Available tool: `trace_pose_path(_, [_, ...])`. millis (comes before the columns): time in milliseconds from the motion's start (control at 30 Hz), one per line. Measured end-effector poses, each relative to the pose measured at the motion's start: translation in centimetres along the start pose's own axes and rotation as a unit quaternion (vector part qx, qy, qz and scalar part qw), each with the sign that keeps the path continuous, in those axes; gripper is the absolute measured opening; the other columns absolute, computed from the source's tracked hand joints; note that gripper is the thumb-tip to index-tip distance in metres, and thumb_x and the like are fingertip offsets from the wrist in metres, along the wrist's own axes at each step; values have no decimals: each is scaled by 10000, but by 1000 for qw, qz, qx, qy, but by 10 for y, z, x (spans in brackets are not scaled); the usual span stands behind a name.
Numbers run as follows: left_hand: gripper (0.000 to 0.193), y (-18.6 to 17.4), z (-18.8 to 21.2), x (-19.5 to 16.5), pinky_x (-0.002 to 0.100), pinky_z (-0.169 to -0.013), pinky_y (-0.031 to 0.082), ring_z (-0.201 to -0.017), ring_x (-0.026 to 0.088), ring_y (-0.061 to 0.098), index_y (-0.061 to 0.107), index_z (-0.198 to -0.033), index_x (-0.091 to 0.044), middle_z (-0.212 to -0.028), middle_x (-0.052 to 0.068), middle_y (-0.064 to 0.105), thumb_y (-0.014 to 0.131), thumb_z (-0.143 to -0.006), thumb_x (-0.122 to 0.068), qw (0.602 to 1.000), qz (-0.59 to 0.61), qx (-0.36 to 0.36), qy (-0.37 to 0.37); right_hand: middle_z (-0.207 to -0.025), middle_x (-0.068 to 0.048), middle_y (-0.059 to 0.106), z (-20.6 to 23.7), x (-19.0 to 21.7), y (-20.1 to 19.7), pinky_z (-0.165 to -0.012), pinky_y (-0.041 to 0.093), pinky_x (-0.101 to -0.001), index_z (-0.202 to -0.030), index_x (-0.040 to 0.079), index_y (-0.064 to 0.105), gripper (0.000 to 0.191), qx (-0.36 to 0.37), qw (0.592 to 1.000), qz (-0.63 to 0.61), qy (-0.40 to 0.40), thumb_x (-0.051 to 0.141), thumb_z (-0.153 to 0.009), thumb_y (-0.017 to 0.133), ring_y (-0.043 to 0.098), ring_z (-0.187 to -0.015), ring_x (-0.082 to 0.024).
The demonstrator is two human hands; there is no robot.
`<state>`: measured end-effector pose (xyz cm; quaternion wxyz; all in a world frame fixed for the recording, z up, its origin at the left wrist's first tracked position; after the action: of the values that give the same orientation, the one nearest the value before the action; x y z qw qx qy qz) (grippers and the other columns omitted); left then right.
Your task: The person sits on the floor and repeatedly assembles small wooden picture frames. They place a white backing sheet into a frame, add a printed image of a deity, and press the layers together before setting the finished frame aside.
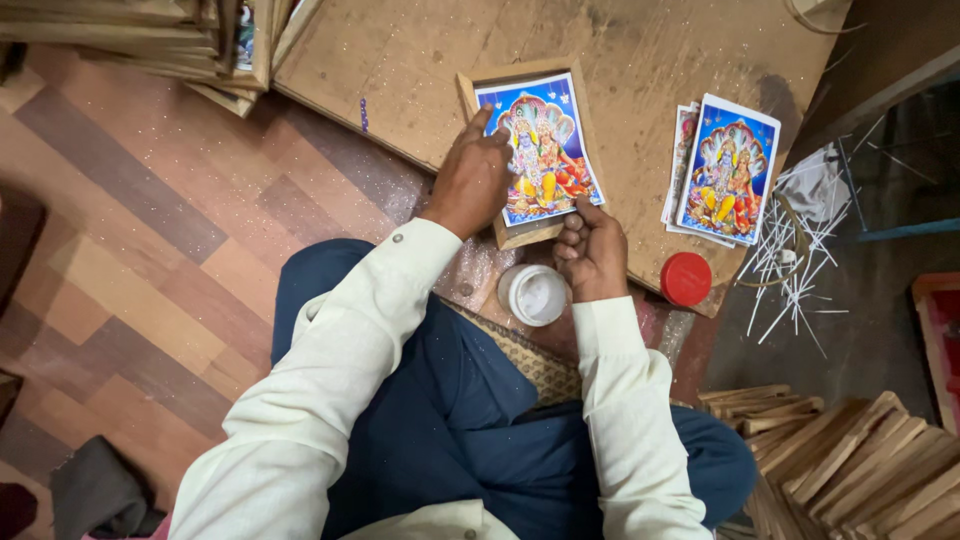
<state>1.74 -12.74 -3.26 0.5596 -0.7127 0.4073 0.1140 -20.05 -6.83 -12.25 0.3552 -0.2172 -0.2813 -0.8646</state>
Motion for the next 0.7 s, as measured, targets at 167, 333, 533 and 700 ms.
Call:
trace_pose_path(167, [220, -1, -2, 3, 462, -1159, 372, -1382, 489, 447, 746, -901, 45, -1213, 242, 697, 828, -735, -73, 1000, -6, -5, -20, -638, 3, 554, -4, 0, -2, -382, 283, -236, -928, 113, 583, 97, -7, 1000, 12, -11, 172, -963, 651, 466, -491, -106])
trace_pose_path(333, [238, 0, -1, 0, 495, -1170, 368, -1423, 479, 402, 739, -994, 19, -1280, 219, 668, 800, -791, -88, 999, -24, 18, -17, -651, -12, 569, -2, 3, 0, -386, 289, -232, -967, 91, 608, 78, 0, 999, 33, -17, 157, -957, 649, 473, -501, -108])
trace_pose_path(533, [439, 7, 2, -4, 586, -1111, 359, -1429, 469, 364, 685, -1178, 42, -1401, 232, 585, 811, -801, -144, 1000, -20, 18, -11, -656, -25, 577, 0, 2, 0, -390, 303, -235, -1007, 73, 626, 99, 1, 999, 42, -14, 154, -951, 637, 486, -514, -115])
trace_pose_path(700, [457, 13, 1, 0, 579, -1140, 361, -1443, 451, 383, 691, -1189, 45, -1414, 224, 584, 805, -781, -126, 999, -37, 29, -21, -660, -33, 587, 3, 2, 2, -389, 305, -235, -1034, 65, 630, 121, -1, 999, 48, -23, 151, -950, 630, 496, -518, -122])
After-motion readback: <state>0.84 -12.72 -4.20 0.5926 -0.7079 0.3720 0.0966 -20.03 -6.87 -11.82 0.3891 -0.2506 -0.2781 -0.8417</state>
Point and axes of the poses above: each hand's wrist, its own z-axis away from the middle knuckle, its own y-axis out of the palm, x = y × z, the point moved 6 cm from there along -z, towards the middle knuckle
